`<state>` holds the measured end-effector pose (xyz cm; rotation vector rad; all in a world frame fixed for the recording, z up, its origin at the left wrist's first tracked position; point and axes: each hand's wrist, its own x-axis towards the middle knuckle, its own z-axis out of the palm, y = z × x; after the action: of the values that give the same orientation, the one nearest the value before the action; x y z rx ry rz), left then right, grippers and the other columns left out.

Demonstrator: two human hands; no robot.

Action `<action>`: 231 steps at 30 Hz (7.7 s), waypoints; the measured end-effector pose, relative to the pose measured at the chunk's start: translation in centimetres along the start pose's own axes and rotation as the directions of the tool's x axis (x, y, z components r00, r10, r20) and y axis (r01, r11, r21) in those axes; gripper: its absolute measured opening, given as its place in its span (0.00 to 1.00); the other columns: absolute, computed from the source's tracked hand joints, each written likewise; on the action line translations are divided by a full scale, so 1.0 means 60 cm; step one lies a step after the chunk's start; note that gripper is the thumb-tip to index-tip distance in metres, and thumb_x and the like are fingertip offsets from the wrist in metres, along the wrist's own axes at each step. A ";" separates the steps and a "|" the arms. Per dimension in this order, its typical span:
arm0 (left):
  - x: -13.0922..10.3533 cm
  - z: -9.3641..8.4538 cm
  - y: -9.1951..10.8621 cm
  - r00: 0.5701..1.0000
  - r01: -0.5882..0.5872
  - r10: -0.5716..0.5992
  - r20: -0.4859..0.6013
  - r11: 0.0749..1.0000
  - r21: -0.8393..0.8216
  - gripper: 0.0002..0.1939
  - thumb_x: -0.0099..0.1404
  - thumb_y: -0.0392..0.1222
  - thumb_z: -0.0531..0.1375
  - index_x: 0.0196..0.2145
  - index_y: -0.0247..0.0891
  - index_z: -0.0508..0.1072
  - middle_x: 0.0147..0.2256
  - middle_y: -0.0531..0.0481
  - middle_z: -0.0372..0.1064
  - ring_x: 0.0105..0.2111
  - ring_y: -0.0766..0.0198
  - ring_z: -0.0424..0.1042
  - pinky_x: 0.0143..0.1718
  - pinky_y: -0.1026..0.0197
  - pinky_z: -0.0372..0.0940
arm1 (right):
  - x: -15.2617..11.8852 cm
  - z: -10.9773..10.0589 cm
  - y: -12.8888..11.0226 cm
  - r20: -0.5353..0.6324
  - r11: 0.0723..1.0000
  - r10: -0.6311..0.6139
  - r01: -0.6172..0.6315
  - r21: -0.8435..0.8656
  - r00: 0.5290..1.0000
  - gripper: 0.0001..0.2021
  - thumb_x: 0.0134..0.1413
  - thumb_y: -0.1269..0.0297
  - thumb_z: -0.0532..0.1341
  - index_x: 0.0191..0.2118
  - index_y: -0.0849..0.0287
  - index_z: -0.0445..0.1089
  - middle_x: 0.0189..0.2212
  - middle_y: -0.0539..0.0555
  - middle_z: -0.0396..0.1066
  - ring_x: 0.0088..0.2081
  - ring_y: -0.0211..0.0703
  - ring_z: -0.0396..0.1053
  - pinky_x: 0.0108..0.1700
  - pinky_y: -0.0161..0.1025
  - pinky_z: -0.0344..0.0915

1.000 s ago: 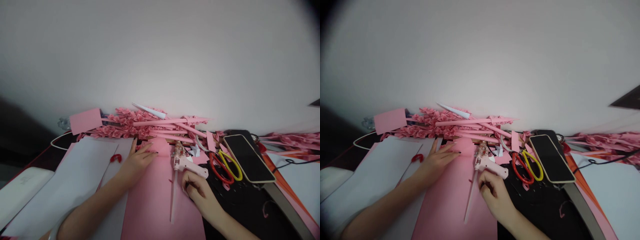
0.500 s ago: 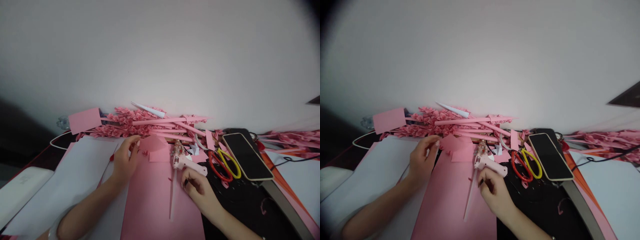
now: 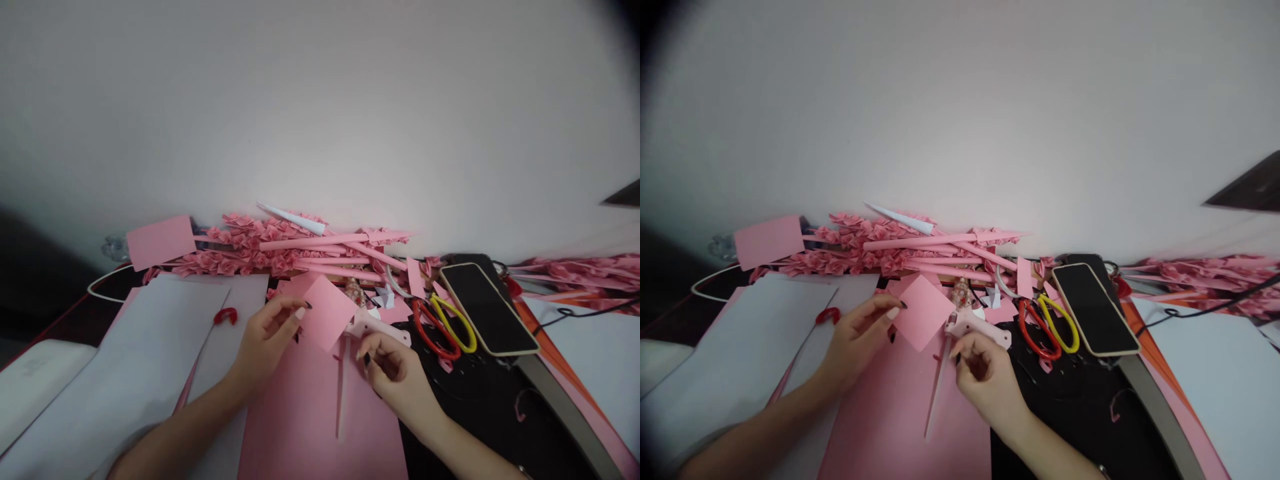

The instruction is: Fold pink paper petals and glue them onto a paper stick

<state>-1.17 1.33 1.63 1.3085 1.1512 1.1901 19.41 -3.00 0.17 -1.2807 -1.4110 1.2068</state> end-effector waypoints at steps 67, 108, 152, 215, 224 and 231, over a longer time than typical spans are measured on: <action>-0.007 0.013 -0.002 0.852 0.385 -0.351 0.389 0.923 -0.009 0.08 0.54 0.42 0.63 0.28 0.34 0.78 0.23 0.51 0.72 0.22 0.67 0.69 0.28 0.64 0.68 | 0.003 -0.002 -0.004 0.193 0.955 0.129 -0.174 0.239 0.973 0.16 0.43 0.68 0.68 0.42 0.56 0.75 0.25 0.50 0.72 0.18 0.34 0.68 0.21 0.31 0.69; -0.009 0.012 -0.011 0.814 0.367 -0.326 0.481 0.930 0.008 0.10 0.56 0.41 0.61 0.34 0.32 0.76 0.32 0.48 0.76 0.33 0.60 0.74 0.37 0.62 0.68 | 0.007 0.004 -0.003 0.213 0.966 0.193 -0.224 0.132 0.958 0.14 0.47 0.66 0.64 0.43 0.59 0.75 0.25 0.53 0.74 0.16 0.33 0.68 0.20 0.31 0.66; -0.003 0.008 -0.006 0.786 0.425 -0.413 0.459 0.901 0.083 0.13 0.53 0.47 0.63 0.27 0.32 0.71 0.22 0.51 0.70 0.26 0.63 0.73 0.30 0.62 0.67 | 0.008 0.006 -0.008 0.198 0.966 0.214 -0.237 0.102 0.957 0.08 0.46 0.67 0.63 0.34 0.63 0.74 0.18 0.47 0.67 0.16 0.33 0.67 0.20 0.31 0.66; 0.008 -0.013 -0.008 0.665 0.460 -0.433 0.609 0.879 0.123 0.11 0.53 0.43 0.63 0.23 0.33 0.67 0.23 0.47 0.75 0.26 0.61 0.76 0.27 0.63 0.68 | 0.007 0.001 -0.014 0.251 0.971 0.220 -0.237 0.038 0.943 0.06 0.46 0.73 0.61 0.32 0.64 0.74 0.16 0.46 0.65 0.15 0.31 0.65 0.19 0.28 0.64; 0.006 -0.007 -0.008 0.682 0.391 -0.394 0.616 0.908 0.149 0.12 0.57 0.47 0.60 0.29 0.33 0.69 0.25 0.47 0.75 0.29 0.60 0.76 0.30 0.61 0.68 | 0.012 0.002 -0.014 0.283 0.955 0.230 -0.272 0.117 0.931 0.07 0.44 0.75 0.60 0.32 0.64 0.73 0.15 0.45 0.65 0.15 0.32 0.66 0.18 0.28 0.65; -0.004 0.005 -0.007 0.747 0.228 -0.326 0.580 0.944 0.237 0.11 0.56 0.43 0.61 0.26 0.31 0.74 0.21 0.51 0.70 0.22 0.67 0.70 0.26 0.67 0.65 | 0.006 0.004 -0.013 0.296 0.960 0.247 -0.275 0.056 0.923 0.10 0.42 0.77 0.58 0.33 0.65 0.73 0.18 0.46 0.67 0.16 0.31 0.67 0.20 0.29 0.67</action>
<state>-0.89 1.10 1.20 1.4293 0.9101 0.3949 19.00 -2.67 0.91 -1.2942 -1.3916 1.6788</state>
